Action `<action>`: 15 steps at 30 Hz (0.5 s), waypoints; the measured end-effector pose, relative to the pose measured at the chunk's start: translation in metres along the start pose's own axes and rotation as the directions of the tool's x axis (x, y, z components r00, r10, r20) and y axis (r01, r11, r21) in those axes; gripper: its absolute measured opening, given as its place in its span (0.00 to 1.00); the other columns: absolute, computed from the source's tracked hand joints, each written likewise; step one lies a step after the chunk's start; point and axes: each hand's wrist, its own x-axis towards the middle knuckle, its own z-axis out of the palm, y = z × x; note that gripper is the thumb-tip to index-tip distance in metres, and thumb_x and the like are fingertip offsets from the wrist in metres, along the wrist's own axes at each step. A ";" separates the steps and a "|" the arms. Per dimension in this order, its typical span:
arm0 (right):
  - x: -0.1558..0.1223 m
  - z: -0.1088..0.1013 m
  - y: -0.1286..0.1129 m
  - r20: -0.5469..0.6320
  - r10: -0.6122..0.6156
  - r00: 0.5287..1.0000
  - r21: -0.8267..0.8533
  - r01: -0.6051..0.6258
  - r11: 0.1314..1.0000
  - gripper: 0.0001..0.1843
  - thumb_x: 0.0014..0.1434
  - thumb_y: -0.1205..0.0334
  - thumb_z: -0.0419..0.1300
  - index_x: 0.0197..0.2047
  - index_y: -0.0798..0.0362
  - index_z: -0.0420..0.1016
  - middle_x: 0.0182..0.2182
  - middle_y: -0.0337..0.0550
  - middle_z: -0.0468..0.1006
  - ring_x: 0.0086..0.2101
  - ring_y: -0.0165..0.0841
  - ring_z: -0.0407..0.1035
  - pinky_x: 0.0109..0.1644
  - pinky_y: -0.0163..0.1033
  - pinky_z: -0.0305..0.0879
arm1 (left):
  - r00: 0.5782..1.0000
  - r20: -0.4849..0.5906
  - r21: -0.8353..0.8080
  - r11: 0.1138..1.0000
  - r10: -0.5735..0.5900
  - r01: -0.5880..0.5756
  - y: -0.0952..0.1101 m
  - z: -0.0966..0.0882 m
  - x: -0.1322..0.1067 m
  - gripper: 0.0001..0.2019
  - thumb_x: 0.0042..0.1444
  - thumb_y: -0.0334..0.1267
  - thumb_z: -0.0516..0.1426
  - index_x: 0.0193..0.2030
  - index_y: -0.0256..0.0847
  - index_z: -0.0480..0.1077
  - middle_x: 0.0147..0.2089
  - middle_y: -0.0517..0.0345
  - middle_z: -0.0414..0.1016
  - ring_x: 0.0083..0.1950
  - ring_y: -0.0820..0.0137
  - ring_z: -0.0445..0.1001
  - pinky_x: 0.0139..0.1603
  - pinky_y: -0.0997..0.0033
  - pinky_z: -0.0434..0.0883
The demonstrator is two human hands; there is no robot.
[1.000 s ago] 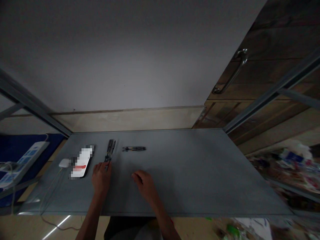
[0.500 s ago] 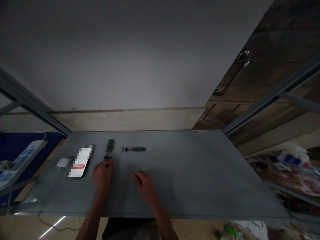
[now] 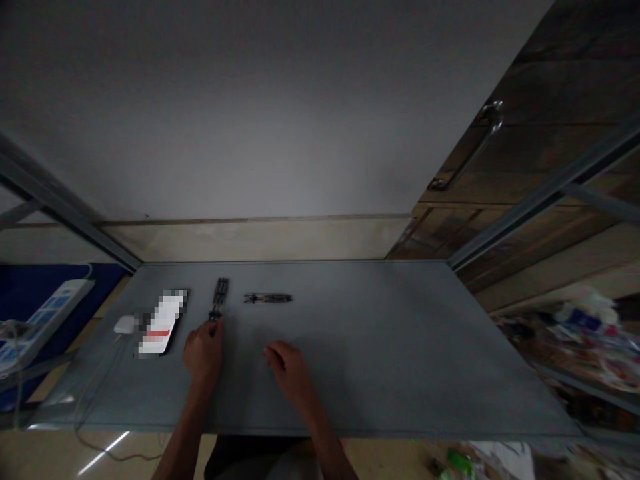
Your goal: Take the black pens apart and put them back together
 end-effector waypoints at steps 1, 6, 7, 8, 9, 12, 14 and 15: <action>0.000 0.000 0.000 -0.006 -0.002 1.000 0.001 0.002 1.000 0.16 0.66 0.56 0.53 0.28 0.51 0.73 0.23 0.38 0.74 0.26 0.33 0.68 0.31 0.36 0.59 | 1.000 -0.002 0.001 1.000 -0.002 0.002 0.000 0.000 0.000 0.19 0.64 0.49 0.49 0.37 0.40 0.77 0.34 0.50 0.80 0.40 0.60 0.75 0.35 0.68 0.63; 0.000 -0.001 -0.002 -0.013 -0.011 1.000 0.000 0.011 1.000 0.16 0.65 0.57 0.54 0.28 0.51 0.72 0.23 0.38 0.74 0.26 0.33 0.68 0.31 0.36 0.58 | 1.000 -0.001 0.004 1.000 -0.016 0.016 0.000 0.000 0.000 0.17 0.64 0.48 0.50 0.38 0.41 0.76 0.34 0.51 0.79 0.38 0.62 0.74 0.34 0.69 0.62; -0.001 -0.001 -0.002 -0.011 -0.008 1.000 0.001 0.008 1.000 0.16 0.65 0.57 0.53 0.28 0.51 0.72 0.23 0.39 0.74 0.26 0.33 0.68 0.31 0.36 0.59 | 1.000 0.000 0.001 1.000 -0.029 0.029 0.000 0.000 0.000 0.17 0.63 0.48 0.50 0.38 0.41 0.76 0.34 0.51 0.79 0.38 0.62 0.74 0.33 0.69 0.62; -0.001 -0.001 -0.002 -0.009 -0.005 1.000 0.002 0.005 1.000 0.16 0.65 0.57 0.53 0.28 0.51 0.72 0.23 0.39 0.74 0.27 0.33 0.68 0.32 0.36 0.59 | 0.999 0.001 -0.001 0.999 -0.042 0.042 0.000 0.000 0.001 0.17 0.63 0.48 0.51 0.39 0.41 0.76 0.34 0.51 0.79 0.38 0.62 0.75 0.33 0.69 0.61; -0.001 -0.002 -0.002 -0.007 -0.001 1.000 0.003 0.002 1.000 0.16 0.66 0.57 0.53 0.28 0.51 0.72 0.23 0.39 0.74 0.27 0.34 0.69 0.32 0.36 0.59 | 0.998 0.002 -0.003 0.998 -0.055 0.055 0.000 0.001 0.001 0.16 0.63 0.48 0.51 0.40 0.41 0.76 0.34 0.51 0.79 0.38 0.62 0.75 0.33 0.69 0.61; -0.001 -0.001 -0.001 -0.005 0.010 1.000 -0.002 -0.010 1.000 0.16 0.66 0.56 0.53 0.27 0.51 0.72 0.23 0.38 0.74 0.27 0.34 0.69 0.32 0.36 0.59 | 0.996 0.015 -0.016 0.996 -0.087 0.087 0.000 0.002 0.001 0.15 0.63 0.48 0.51 0.44 0.42 0.75 0.35 0.51 0.79 0.37 0.62 0.75 0.32 0.69 0.60; -0.001 0.000 0.000 -0.009 0.016 1.000 -0.004 -0.016 1.000 0.17 0.66 0.55 0.53 0.27 0.51 0.71 0.23 0.38 0.74 0.26 0.33 0.68 0.31 0.36 0.58 | 0.994 0.037 -0.027 0.994 -0.103 0.104 -0.001 0.002 0.001 0.15 0.64 0.48 0.51 0.45 0.43 0.74 0.35 0.53 0.80 0.36 0.63 0.76 0.31 0.70 0.59; -0.001 0.000 0.000 -0.009 0.017 1.000 -0.004 -0.017 1.000 0.17 0.66 0.55 0.53 0.27 0.51 0.71 0.23 0.38 0.73 0.26 0.33 0.68 0.31 0.36 0.58 | 0.993 0.046 -0.034 0.994 -0.106 0.108 -0.001 0.003 0.001 0.15 0.64 0.48 0.51 0.46 0.44 0.74 0.35 0.53 0.80 0.36 0.63 0.76 0.31 0.71 0.58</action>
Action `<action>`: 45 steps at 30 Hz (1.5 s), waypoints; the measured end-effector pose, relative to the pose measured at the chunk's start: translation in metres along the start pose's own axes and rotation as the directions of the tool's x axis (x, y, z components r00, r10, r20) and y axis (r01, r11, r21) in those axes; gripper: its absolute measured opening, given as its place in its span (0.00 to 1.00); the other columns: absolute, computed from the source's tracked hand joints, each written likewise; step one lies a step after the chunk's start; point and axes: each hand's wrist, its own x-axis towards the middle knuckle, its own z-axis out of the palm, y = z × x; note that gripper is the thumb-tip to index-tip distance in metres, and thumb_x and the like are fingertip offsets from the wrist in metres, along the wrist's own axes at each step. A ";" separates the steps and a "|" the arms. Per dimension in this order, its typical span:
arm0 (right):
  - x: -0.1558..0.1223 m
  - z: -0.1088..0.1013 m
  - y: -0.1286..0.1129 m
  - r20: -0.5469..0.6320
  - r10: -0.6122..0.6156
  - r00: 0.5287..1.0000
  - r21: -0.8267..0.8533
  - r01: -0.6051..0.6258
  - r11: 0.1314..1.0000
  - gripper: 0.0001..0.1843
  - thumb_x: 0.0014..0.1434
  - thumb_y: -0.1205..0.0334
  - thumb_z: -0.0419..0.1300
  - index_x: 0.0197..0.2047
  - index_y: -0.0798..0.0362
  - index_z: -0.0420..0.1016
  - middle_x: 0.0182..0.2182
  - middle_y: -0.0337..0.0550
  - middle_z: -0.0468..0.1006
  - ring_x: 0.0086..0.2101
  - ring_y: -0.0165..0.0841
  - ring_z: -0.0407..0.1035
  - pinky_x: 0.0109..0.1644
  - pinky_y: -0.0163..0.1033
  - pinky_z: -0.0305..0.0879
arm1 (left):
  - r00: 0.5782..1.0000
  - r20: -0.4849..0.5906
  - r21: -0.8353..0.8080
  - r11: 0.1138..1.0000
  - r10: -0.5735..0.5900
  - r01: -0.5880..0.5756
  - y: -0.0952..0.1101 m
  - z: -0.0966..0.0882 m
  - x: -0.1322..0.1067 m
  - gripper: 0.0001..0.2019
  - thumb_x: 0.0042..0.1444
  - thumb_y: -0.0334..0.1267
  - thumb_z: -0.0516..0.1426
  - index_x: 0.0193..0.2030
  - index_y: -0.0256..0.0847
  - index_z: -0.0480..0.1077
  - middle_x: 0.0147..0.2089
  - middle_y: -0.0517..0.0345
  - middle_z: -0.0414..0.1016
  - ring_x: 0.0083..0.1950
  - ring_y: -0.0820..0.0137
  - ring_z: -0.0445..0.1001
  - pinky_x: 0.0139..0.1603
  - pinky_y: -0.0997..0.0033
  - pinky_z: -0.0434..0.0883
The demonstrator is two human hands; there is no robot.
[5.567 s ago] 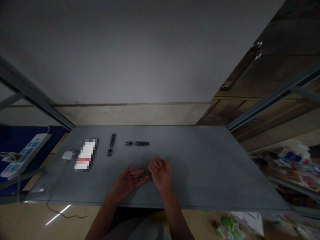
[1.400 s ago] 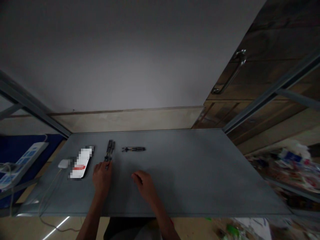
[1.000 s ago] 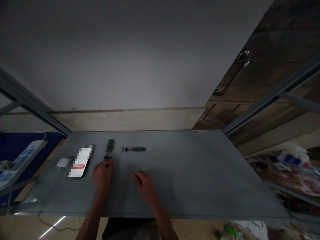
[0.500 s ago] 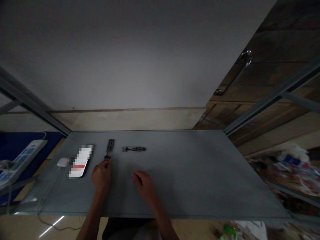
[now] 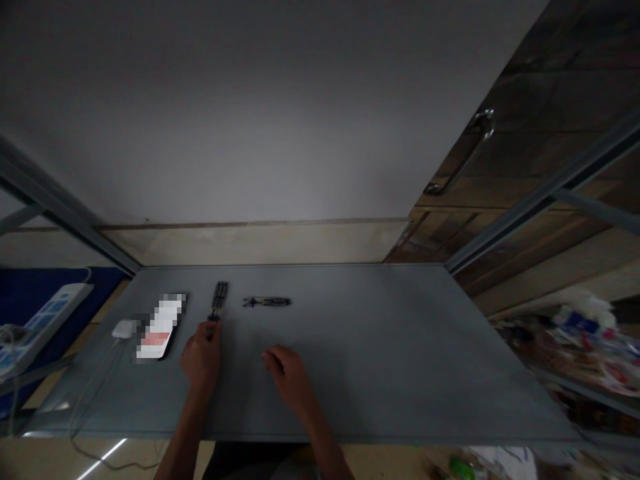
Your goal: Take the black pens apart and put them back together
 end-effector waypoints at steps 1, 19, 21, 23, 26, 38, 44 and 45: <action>0.000 0.000 0.000 -0.001 0.000 1.000 0.000 0.000 1.000 0.17 0.66 0.55 0.53 0.27 0.51 0.71 0.22 0.38 0.73 0.26 0.33 0.68 0.31 0.36 0.58 | 1.000 0.005 -0.006 1.000 0.001 -0.001 -0.001 0.000 0.000 0.15 0.64 0.48 0.51 0.46 0.44 0.73 0.36 0.53 0.80 0.36 0.64 0.76 0.30 0.71 0.58; 0.000 0.000 0.000 0.009 -0.009 1.000 -0.012 0.009 1.000 0.16 0.66 0.55 0.53 0.30 0.51 0.73 0.25 0.38 0.75 0.28 0.33 0.69 0.33 0.35 0.59 | 0.776 -0.056 -0.081 0.772 0.628 -0.630 0.054 0.008 0.008 0.14 0.64 0.36 0.53 0.54 0.48 0.73 0.54 0.51 0.70 0.52 0.61 0.67 0.52 0.62 0.69; 0.000 0.000 0.000 0.001 -0.015 1.000 -0.024 0.015 1.000 0.16 0.66 0.55 0.53 0.29 0.51 0.72 0.25 0.38 0.74 0.28 0.33 0.69 0.33 0.35 0.58 | 0.738 -0.005 -0.096 0.734 0.675 -0.672 0.065 0.011 0.009 0.15 0.64 0.35 0.53 0.56 0.49 0.72 0.55 0.51 0.68 0.54 0.61 0.65 0.54 0.62 0.69; 0.000 0.001 0.000 -0.001 -0.019 1.000 -0.039 0.019 0.999 0.16 0.66 0.55 0.53 0.29 0.51 0.72 0.25 0.37 0.74 0.28 0.33 0.68 0.32 0.35 0.58 | 0.725 0.021 -0.115 0.722 0.688 -0.682 0.071 0.014 0.010 0.15 0.64 0.35 0.53 0.55 0.48 0.72 0.56 0.51 0.67 0.55 0.61 0.64 0.56 0.61 0.68; 0.001 0.000 0.001 0.003 -0.029 1.000 -0.047 0.029 0.999 0.16 0.66 0.55 0.53 0.28 0.51 0.71 0.24 0.37 0.73 0.27 0.33 0.67 0.32 0.35 0.57 | 0.733 0.043 -0.139 0.730 0.679 -0.669 0.075 0.018 0.012 0.14 0.65 0.36 0.52 0.55 0.45 0.72 0.54 0.51 0.68 0.55 0.62 0.63 0.58 0.60 0.66; -0.001 0.002 0.004 -0.110 -0.060 0.992 -0.063 0.054 0.997 0.15 0.68 0.54 0.51 0.33 0.48 0.73 0.28 0.39 0.75 0.31 0.35 0.72 0.36 0.38 0.66 | 0.677 0.089 -0.097 0.682 0.731 -0.724 0.070 0.021 0.005 0.09 0.66 0.36 0.51 0.48 0.41 0.71 0.49 0.53 0.75 0.53 0.60 0.67 0.53 0.57 0.65; 0.007 -0.023 0.006 -0.278 -0.257 0.926 -0.335 0.157 0.929 0.20 0.64 0.58 0.56 0.59 0.46 0.69 0.58 0.52 0.69 0.59 0.46 0.64 0.62 0.55 0.62 | 0.562 0.102 -0.150 0.571 0.821 -0.807 0.039 0.000 -0.027 0.14 0.64 0.28 0.50 0.52 0.44 0.69 0.50 0.56 0.77 0.53 0.66 0.72 0.59 0.60 0.64; 0.008 -0.029 0.005 -0.170 -0.268 0.948 -0.363 0.193 0.912 0.20 0.65 0.60 0.55 0.59 0.45 0.70 0.57 0.51 0.71 0.58 0.46 0.65 0.61 0.55 0.63 | 0.550 0.101 -0.148 0.559 0.829 -0.816 0.035 -0.003 -0.031 0.15 0.63 0.26 0.50 0.53 0.44 0.69 0.50 0.56 0.77 0.53 0.66 0.72 0.59 0.61 0.64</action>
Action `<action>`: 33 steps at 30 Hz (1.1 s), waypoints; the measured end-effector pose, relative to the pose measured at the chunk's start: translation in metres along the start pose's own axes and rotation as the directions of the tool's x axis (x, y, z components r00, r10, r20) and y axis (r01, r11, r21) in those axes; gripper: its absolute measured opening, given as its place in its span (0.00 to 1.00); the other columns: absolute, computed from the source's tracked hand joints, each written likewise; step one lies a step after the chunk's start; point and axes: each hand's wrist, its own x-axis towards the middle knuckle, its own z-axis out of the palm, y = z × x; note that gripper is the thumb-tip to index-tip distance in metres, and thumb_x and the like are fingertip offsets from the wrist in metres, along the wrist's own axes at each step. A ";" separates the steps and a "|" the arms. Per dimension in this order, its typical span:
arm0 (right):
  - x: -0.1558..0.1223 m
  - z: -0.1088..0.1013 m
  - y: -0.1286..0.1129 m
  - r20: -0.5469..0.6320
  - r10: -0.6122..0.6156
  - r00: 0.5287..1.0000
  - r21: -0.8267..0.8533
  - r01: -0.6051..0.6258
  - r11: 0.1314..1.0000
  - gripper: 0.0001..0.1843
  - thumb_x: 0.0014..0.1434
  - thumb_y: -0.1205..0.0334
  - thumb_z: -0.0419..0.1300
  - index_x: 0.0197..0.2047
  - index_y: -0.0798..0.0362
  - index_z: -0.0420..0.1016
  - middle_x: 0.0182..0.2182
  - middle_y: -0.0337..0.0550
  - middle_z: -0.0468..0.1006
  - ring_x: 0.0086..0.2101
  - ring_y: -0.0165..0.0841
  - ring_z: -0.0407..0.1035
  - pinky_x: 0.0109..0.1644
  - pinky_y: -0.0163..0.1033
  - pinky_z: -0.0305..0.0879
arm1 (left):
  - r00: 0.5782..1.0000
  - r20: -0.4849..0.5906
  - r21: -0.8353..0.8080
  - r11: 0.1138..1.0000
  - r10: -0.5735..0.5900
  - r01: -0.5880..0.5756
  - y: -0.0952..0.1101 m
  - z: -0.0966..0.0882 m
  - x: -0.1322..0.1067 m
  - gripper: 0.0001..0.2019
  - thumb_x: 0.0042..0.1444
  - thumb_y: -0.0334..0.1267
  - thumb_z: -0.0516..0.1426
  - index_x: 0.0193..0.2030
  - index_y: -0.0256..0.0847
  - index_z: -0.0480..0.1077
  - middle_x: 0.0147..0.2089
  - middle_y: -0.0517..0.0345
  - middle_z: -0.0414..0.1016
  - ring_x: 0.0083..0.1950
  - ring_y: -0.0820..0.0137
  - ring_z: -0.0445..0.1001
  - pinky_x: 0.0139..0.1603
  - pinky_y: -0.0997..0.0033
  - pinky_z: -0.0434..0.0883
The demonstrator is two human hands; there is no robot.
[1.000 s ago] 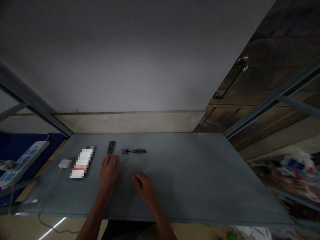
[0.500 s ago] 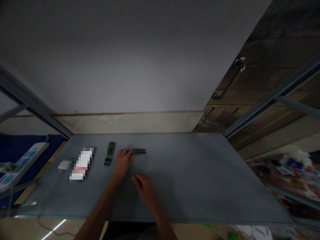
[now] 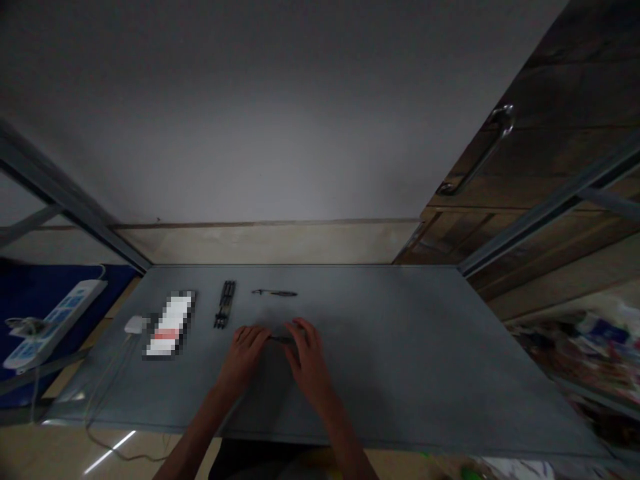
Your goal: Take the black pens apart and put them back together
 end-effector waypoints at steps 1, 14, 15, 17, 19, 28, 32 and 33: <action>0.002 -0.004 0.002 0.123 -0.036 0.992 -0.014 0.038 0.999 0.18 0.65 0.62 0.55 0.57 0.44 0.72 0.53 0.49 0.75 0.55 0.45 0.68 0.60 0.56 0.64 | 1.000 0.004 0.002 1.000 0.012 -0.012 0.001 -0.002 -0.005 0.17 0.62 0.25 0.51 0.54 0.45 0.69 0.51 0.56 0.76 0.53 0.66 0.72 0.60 0.62 0.64; -0.011 -0.021 -0.004 0.386 -0.036 0.922 -0.062 0.065 0.996 0.14 0.64 0.69 0.54 0.45 0.47 0.79 0.39 0.45 0.82 0.42 0.43 0.76 0.50 0.48 0.73 | 0.979 0.198 -0.117 0.991 -0.042 0.067 0.025 -0.008 -0.016 0.12 0.65 0.35 0.49 0.47 0.54 0.72 0.42 0.57 0.75 0.46 0.62 0.71 0.49 0.59 0.65; -0.013 -0.019 -0.003 0.369 -0.064 0.927 -0.073 0.097 0.993 0.15 0.62 0.71 0.55 0.45 0.46 0.79 0.39 0.44 0.82 0.42 0.42 0.76 0.51 0.48 0.72 | 0.976 0.209 -0.145 0.985 -0.057 0.089 0.026 -0.008 -0.015 0.12 0.65 0.35 0.49 0.45 0.54 0.72 0.41 0.57 0.76 0.46 0.62 0.71 0.49 0.59 0.65; -0.015 -0.016 0.000 0.338 -0.108 0.935 -0.082 0.144 0.986 0.18 0.60 0.74 0.56 0.46 0.44 0.80 0.38 0.43 0.82 0.41 0.42 0.76 0.54 0.49 0.70 | 0.971 0.223 -0.183 0.975 -0.083 0.126 0.025 -0.008 -0.014 0.12 0.66 0.36 0.48 0.43 0.53 0.72 0.40 0.57 0.76 0.45 0.62 0.72 0.47 0.58 0.64; -0.016 -0.014 0.000 0.291 -0.103 0.951 -0.071 0.128 0.989 0.18 0.59 0.72 0.58 0.48 0.43 0.79 0.39 0.42 0.82 0.42 0.42 0.76 0.56 0.50 0.69 | 0.970 0.222 -0.191 0.971 -0.099 0.143 0.023 -0.008 -0.014 0.12 0.66 0.37 0.48 0.42 0.53 0.72 0.39 0.57 0.76 0.45 0.62 0.72 0.47 0.58 0.64; -0.005 -0.015 -0.014 0.269 0.186 0.945 0.172 -0.237 0.956 0.11 0.63 0.59 0.56 0.32 0.50 0.77 0.26 0.39 0.79 0.29 0.36 0.74 0.36 0.39 0.68 | 0.980 0.175 -0.137 0.984 -0.090 0.115 0.014 -0.007 -0.017 0.11 0.67 0.38 0.48 0.44 0.51 0.72 0.42 0.59 0.76 0.47 0.64 0.71 0.48 0.60 0.63; -0.005 -0.010 -0.010 0.174 0.205 0.963 0.267 -0.247 0.931 0.12 0.54 0.61 0.65 0.44 0.49 0.76 0.40 0.43 0.82 0.39 0.39 0.76 0.42 0.39 0.70 | 0.982 0.154 -0.097 0.987 -0.113 0.129 0.013 -0.002 -0.012 0.11 0.67 0.39 0.49 0.43 0.50 0.73 0.43 0.58 0.75 0.48 0.63 0.70 0.48 0.60 0.63; -0.005 -0.009 -0.010 0.185 0.215 0.959 0.264 -0.259 0.929 0.11 0.56 0.59 0.64 0.43 0.50 0.77 0.37 0.43 0.82 0.37 0.39 0.76 0.40 0.40 0.70 | 0.983 0.148 -0.097 0.987 -0.112 0.127 0.013 -0.001 -0.010 0.11 0.67 0.39 0.49 0.43 0.50 0.73 0.43 0.58 0.75 0.48 0.63 0.70 0.48 0.60 0.63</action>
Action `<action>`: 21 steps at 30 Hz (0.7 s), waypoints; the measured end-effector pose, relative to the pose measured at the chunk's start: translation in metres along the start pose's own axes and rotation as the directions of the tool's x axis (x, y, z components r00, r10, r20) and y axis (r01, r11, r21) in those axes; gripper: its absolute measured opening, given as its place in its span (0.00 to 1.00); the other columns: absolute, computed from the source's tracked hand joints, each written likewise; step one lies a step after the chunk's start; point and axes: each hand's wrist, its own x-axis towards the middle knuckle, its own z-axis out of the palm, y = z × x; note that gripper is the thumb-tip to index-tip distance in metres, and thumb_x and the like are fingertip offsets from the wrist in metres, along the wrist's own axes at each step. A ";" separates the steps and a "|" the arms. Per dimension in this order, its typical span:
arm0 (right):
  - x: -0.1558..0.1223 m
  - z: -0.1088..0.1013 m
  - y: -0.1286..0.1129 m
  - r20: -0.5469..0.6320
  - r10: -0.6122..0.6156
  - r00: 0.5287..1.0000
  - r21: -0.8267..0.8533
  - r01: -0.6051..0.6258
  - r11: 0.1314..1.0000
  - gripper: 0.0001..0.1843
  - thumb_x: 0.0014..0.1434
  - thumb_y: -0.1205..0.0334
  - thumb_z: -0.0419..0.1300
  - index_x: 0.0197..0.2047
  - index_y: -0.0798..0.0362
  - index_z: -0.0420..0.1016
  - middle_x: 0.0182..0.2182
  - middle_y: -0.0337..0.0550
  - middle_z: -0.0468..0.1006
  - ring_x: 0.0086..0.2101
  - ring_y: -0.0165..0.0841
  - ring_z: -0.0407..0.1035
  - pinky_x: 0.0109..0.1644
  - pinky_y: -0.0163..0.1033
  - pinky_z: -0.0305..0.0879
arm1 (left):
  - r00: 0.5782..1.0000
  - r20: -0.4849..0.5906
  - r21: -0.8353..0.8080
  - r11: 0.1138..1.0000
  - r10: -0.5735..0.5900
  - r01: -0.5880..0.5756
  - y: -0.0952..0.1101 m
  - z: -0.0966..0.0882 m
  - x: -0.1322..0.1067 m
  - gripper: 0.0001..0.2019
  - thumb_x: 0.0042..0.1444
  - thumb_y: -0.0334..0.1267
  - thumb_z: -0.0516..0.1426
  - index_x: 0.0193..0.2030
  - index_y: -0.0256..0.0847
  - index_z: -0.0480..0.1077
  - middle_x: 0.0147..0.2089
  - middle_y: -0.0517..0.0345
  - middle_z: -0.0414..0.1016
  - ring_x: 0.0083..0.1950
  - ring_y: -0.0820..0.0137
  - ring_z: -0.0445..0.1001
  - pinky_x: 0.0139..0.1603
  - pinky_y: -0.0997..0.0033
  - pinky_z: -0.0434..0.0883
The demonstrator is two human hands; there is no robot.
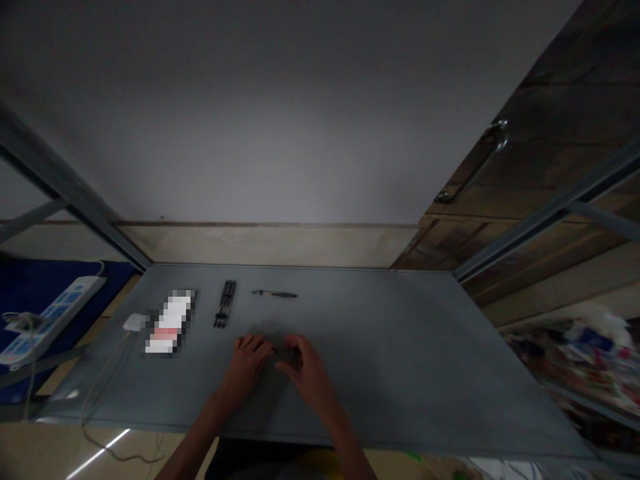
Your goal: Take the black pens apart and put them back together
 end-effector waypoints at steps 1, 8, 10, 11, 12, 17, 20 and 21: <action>0.000 0.000 0.001 0.019 0.020 1.000 -0.009 -0.019 1.000 0.08 0.59 0.57 0.61 0.40 0.50 0.77 0.33 0.42 0.82 0.33 0.38 0.75 0.38 0.40 0.69 | 1.000 -0.005 -0.001 1.000 0.005 -0.005 0.000 0.001 0.001 0.10 0.67 0.39 0.49 0.44 0.51 0.72 0.43 0.58 0.75 0.48 0.63 0.70 0.48 0.60 0.63; 0.003 -0.002 0.000 0.010 0.034 0.999 0.025 -0.035 0.999 0.14 0.54 0.61 0.66 0.45 0.49 0.76 0.40 0.43 0.82 0.42 0.40 0.76 0.47 0.41 0.69 | 1.000 -0.011 -0.005 1.000 0.007 -0.007 0.001 0.005 0.001 0.10 0.66 0.36 0.50 0.45 0.51 0.72 0.43 0.58 0.74 0.48 0.63 0.70 0.48 0.60 0.63; 0.003 -0.002 -0.001 0.026 0.049 0.998 0.037 -0.050 0.998 0.17 0.53 0.59 0.66 0.47 0.49 0.75 0.41 0.44 0.82 0.43 0.40 0.76 0.48 0.42 0.69 | 1.000 -0.002 -0.020 1.000 0.009 -0.009 0.002 0.005 0.000 0.11 0.67 0.37 0.49 0.46 0.51 0.72 0.43 0.58 0.74 0.48 0.63 0.69 0.49 0.60 0.63; 0.004 -0.002 -0.001 0.050 0.062 0.997 0.032 -0.064 0.997 0.13 0.56 0.57 0.64 0.45 0.50 0.76 0.38 0.44 0.82 0.40 0.40 0.76 0.45 0.41 0.70 | 1.000 0.003 -0.030 0.999 0.014 -0.014 0.003 0.005 0.000 0.11 0.67 0.38 0.48 0.46 0.50 0.72 0.43 0.58 0.74 0.48 0.63 0.69 0.49 0.60 0.63; 0.004 -0.002 -0.001 0.075 0.073 0.994 0.020 -0.075 0.997 0.10 0.60 0.54 0.60 0.40 0.51 0.77 0.33 0.43 0.82 0.36 0.39 0.76 0.42 0.41 0.70 | 1.000 0.007 -0.043 0.999 0.019 -0.019 0.004 0.004 0.000 0.12 0.67 0.38 0.48 0.47 0.51 0.72 0.43 0.58 0.74 0.48 0.63 0.69 0.49 0.60 0.63; 0.006 -0.004 0.001 0.066 0.045 0.997 0.012 -0.046 0.999 0.11 0.62 0.56 0.58 0.36 0.50 0.79 0.32 0.42 0.82 0.35 0.38 0.76 0.43 0.42 0.70 | 0.999 0.018 -0.100 0.995 0.033 -0.031 0.007 0.001 0.002 0.14 0.67 0.44 0.49 0.56 0.55 0.68 0.45 0.60 0.75 0.49 0.63 0.69 0.49 0.61 0.64; 0.005 -0.008 0.002 0.029 0.030 0.999 0.022 -0.031 0.999 0.07 0.57 0.59 0.62 0.39 0.48 0.80 0.37 0.42 0.83 0.39 0.40 0.77 0.48 0.44 0.70 | 0.999 0.021 -0.066 0.997 0.032 -0.030 0.005 0.001 0.005 0.13 0.67 0.45 0.49 0.52 0.56 0.71 0.43 0.60 0.75 0.48 0.63 0.70 0.49 0.62 0.63; 0.005 -0.010 0.002 0.015 0.026 1.000 0.015 -0.027 1.000 0.07 0.56 0.59 0.63 0.39 0.48 0.80 0.37 0.42 0.84 0.39 0.41 0.77 0.48 0.44 0.70 | 0.999 0.020 -0.051 0.998 0.026 -0.025 0.004 0.002 0.006 0.12 0.67 0.44 0.49 0.51 0.56 0.72 0.43 0.59 0.75 0.48 0.64 0.70 0.49 0.62 0.63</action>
